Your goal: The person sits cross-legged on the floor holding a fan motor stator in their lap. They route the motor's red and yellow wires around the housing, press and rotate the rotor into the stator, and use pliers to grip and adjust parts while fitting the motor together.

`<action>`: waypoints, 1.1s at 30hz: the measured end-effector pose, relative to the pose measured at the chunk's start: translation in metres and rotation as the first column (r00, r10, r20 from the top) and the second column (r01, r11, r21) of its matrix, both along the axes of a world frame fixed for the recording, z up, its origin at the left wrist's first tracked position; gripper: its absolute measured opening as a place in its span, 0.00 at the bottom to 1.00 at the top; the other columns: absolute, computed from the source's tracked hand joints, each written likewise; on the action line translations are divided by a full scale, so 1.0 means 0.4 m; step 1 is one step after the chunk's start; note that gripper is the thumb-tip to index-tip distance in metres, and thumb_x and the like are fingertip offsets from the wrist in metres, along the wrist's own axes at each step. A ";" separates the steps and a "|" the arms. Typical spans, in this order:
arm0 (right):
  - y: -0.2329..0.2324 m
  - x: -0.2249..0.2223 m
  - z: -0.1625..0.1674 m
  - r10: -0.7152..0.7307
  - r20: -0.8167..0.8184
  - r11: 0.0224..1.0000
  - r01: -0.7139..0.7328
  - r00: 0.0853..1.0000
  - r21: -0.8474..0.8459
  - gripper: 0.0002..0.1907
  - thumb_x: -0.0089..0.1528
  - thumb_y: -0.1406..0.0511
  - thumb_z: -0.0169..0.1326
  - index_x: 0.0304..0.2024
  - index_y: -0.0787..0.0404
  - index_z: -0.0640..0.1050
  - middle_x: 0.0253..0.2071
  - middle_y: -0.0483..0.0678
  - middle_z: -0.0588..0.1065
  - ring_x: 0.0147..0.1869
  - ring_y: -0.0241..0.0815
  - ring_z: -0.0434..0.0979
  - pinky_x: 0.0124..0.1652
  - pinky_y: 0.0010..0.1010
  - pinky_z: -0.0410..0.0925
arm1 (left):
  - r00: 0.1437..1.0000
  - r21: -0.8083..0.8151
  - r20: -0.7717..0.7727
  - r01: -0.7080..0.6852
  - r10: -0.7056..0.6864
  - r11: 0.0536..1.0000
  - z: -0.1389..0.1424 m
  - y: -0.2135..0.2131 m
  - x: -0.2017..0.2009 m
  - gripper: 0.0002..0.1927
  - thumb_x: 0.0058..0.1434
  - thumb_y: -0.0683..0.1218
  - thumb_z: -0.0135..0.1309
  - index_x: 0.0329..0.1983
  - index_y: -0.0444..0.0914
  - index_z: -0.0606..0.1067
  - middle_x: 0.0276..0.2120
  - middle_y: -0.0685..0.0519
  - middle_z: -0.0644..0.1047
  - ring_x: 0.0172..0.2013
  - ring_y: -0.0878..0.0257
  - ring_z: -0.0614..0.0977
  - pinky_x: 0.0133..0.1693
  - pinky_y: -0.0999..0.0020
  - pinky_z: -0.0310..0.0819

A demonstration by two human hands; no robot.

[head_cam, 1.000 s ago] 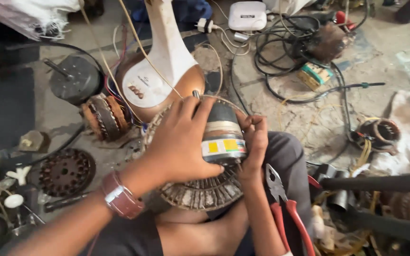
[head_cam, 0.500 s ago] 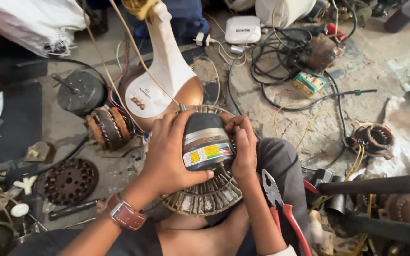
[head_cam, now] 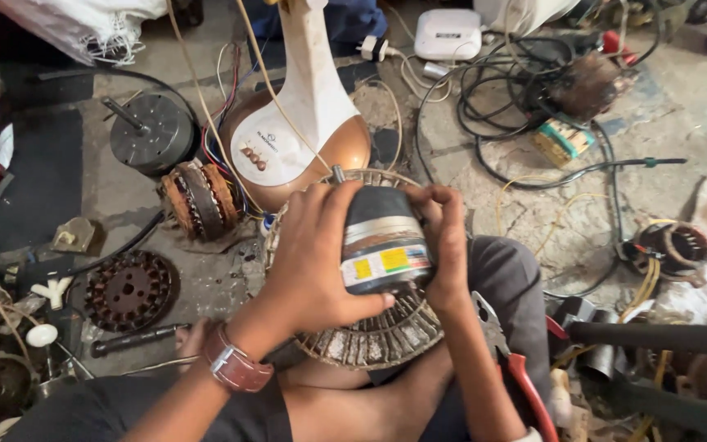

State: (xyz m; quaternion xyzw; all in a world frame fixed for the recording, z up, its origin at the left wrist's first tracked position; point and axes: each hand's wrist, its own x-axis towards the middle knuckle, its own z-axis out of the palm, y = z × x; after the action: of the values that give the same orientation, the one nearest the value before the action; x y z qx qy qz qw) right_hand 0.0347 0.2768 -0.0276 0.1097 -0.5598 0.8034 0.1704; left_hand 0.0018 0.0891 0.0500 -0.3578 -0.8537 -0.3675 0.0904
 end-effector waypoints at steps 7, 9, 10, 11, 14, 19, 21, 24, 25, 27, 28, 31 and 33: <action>0.045 -0.034 -0.031 -0.063 0.161 0.997 0.056 0.985 0.045 0.22 0.69 0.53 0.45 0.47 0.67 0.65 0.53 0.59 0.69 0.64 0.47 0.66 0.67 0.35 0.56 | 0.996 0.076 0.057 -0.070 0.066 0.995 -0.014 0.019 -0.011 0.58 0.34 0.56 0.72 0.68 0.33 0.60 0.53 0.39 0.66 0.54 0.40 0.68 0.57 0.45 0.62; 0.047 -0.046 -0.026 -0.056 0.130 0.995 0.045 0.990 0.087 0.20 0.68 0.54 0.43 0.47 0.66 0.65 0.54 0.58 0.70 0.65 0.46 0.66 0.67 0.34 0.56 | 0.996 0.065 0.040 -0.079 0.076 0.995 -0.013 0.020 -0.007 0.59 0.35 0.56 0.72 0.69 0.33 0.59 0.53 0.39 0.66 0.54 0.39 0.67 0.57 0.45 0.61; 0.044 -0.049 -0.020 -0.061 0.114 0.992 0.048 0.992 0.115 0.19 0.68 0.55 0.42 0.46 0.65 0.65 0.54 0.58 0.70 0.65 0.46 0.66 0.67 0.33 0.55 | 0.997 0.066 0.033 -0.075 0.073 0.995 -0.010 0.022 -0.004 0.60 0.35 0.57 0.72 0.69 0.33 0.58 0.53 0.38 0.65 0.54 0.39 0.67 0.57 0.44 0.61; 0.043 -0.046 -0.012 -0.053 0.117 0.995 0.043 0.992 0.087 0.18 0.68 0.56 0.43 0.47 0.65 0.65 0.54 0.57 0.70 0.65 0.45 0.67 0.67 0.33 0.56 | 0.997 0.047 0.035 -0.069 0.067 0.997 -0.008 0.028 0.000 0.60 0.34 0.56 0.72 0.70 0.33 0.58 0.53 0.38 0.65 0.53 0.38 0.67 0.56 0.44 0.61; 0.039 0.012 0.016 -0.124 0.245 0.987 0.095 0.962 0.126 0.17 0.66 0.59 0.47 0.51 0.64 0.67 0.53 0.54 0.72 0.63 0.44 0.69 0.63 0.32 0.60 | 0.998 -0.040 0.037 -0.051 0.053 0.998 0.012 0.027 0.015 0.61 0.35 0.57 0.73 0.71 0.33 0.57 0.52 0.37 0.65 0.52 0.37 0.67 0.55 0.44 0.61; 0.123 0.307 0.042 -0.623 0.173 0.318 0.045 0.763 0.947 0.29 0.54 0.60 0.64 0.53 0.63 0.70 0.49 0.57 0.74 0.56 0.56 0.74 0.53 0.42 0.68 | 0.998 -0.114 0.022 -0.049 0.051 0.992 0.039 0.006 0.022 0.64 0.37 0.61 0.72 0.72 0.31 0.55 0.60 0.34 0.63 0.54 0.36 0.66 0.56 0.44 0.61; 0.131 0.414 0.005 -0.726 0.157 0.131 -0.090 0.670 0.987 0.41 0.44 0.56 0.69 0.56 0.64 0.69 0.50 0.59 0.72 0.54 0.61 0.74 0.47 0.45 0.69 | 0.997 -0.199 0.058 -0.036 0.049 0.979 0.043 0.006 0.017 0.65 0.36 0.63 0.72 0.71 0.31 0.54 0.65 0.36 0.61 0.54 0.36 0.66 0.56 0.45 0.61; 0.123 0.509 -0.055 -0.802 0.075 -0.014 -0.144 0.592 0.989 0.52 0.39 0.53 0.72 0.63 0.62 0.68 0.52 0.60 0.71 0.53 0.62 0.74 0.43 0.45 0.69 | 0.998 -0.239 0.052 -0.004 0.017 0.971 0.046 0.019 0.011 0.64 0.37 0.64 0.71 0.71 0.31 0.55 0.67 0.40 0.61 0.56 0.36 0.65 0.57 0.46 0.61; 0.127 0.518 -0.068 -0.829 0.145 0.040 -0.201 0.540 0.979 0.48 0.44 0.54 0.71 0.64 0.59 0.69 0.52 0.58 0.71 0.53 0.59 0.75 0.46 0.43 0.70 | 0.999 -0.233 0.033 0.006 0.001 0.972 0.046 0.027 0.007 0.63 0.38 0.64 0.71 0.70 0.32 0.56 0.67 0.41 0.62 0.57 0.36 0.65 0.58 0.46 0.60; 0.153 0.529 -0.074 -0.795 0.398 0.367 -0.160 0.458 0.916 0.41 0.49 0.58 0.69 0.63 0.59 0.70 0.50 0.54 0.74 0.52 0.55 0.78 0.50 0.41 0.70 | 1.000 -0.206 -0.018 0.013 -0.017 0.978 0.047 0.048 0.003 0.60 0.40 0.64 0.71 0.69 0.31 0.57 0.65 0.41 0.63 0.60 0.39 0.65 0.60 0.46 0.60; 0.176 0.533 -0.070 -0.689 0.557 0.606 -0.052 0.463 0.794 0.37 0.49 0.61 0.68 0.60 0.62 0.72 0.49 0.53 0.77 0.51 0.53 0.80 0.50 0.41 0.71 | 0.998 -0.192 -0.049 0.016 -0.026 0.981 0.047 0.058 0.001 0.59 0.41 0.64 0.71 0.68 0.31 0.58 0.65 0.41 0.64 0.62 0.40 0.65 0.60 0.46 0.59; 0.227 0.565 -0.053 -0.189 0.756 0.960 0.278 0.626 0.010 0.33 0.53 0.63 0.60 0.59 0.72 0.72 0.45 0.59 0.78 0.46 0.52 0.81 0.47 0.42 0.72 | 0.997 -0.160 -0.074 -0.019 0.007 0.987 0.044 0.083 -0.001 0.57 0.38 0.63 0.72 0.66 0.34 0.61 0.63 0.44 0.66 0.62 0.43 0.66 0.60 0.44 0.58; 0.234 0.586 -0.055 0.014 0.674 0.905 0.278 0.739 -0.324 0.31 0.57 0.66 0.56 0.61 0.73 0.69 0.45 0.60 0.76 0.45 0.51 0.79 0.46 0.43 0.72 | 1.000 -0.151 -0.018 -0.022 0.019 0.988 0.043 0.100 -0.006 0.57 0.38 0.62 0.71 0.68 0.36 0.60 0.63 0.45 0.67 0.61 0.43 0.66 0.59 0.44 0.58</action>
State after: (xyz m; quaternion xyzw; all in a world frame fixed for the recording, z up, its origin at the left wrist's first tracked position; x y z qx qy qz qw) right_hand 0.2689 0.3706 -0.0497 -0.2603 -0.4118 0.8725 0.0377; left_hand -0.0007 0.1291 0.0672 -0.3579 -0.8819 -0.2979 0.0742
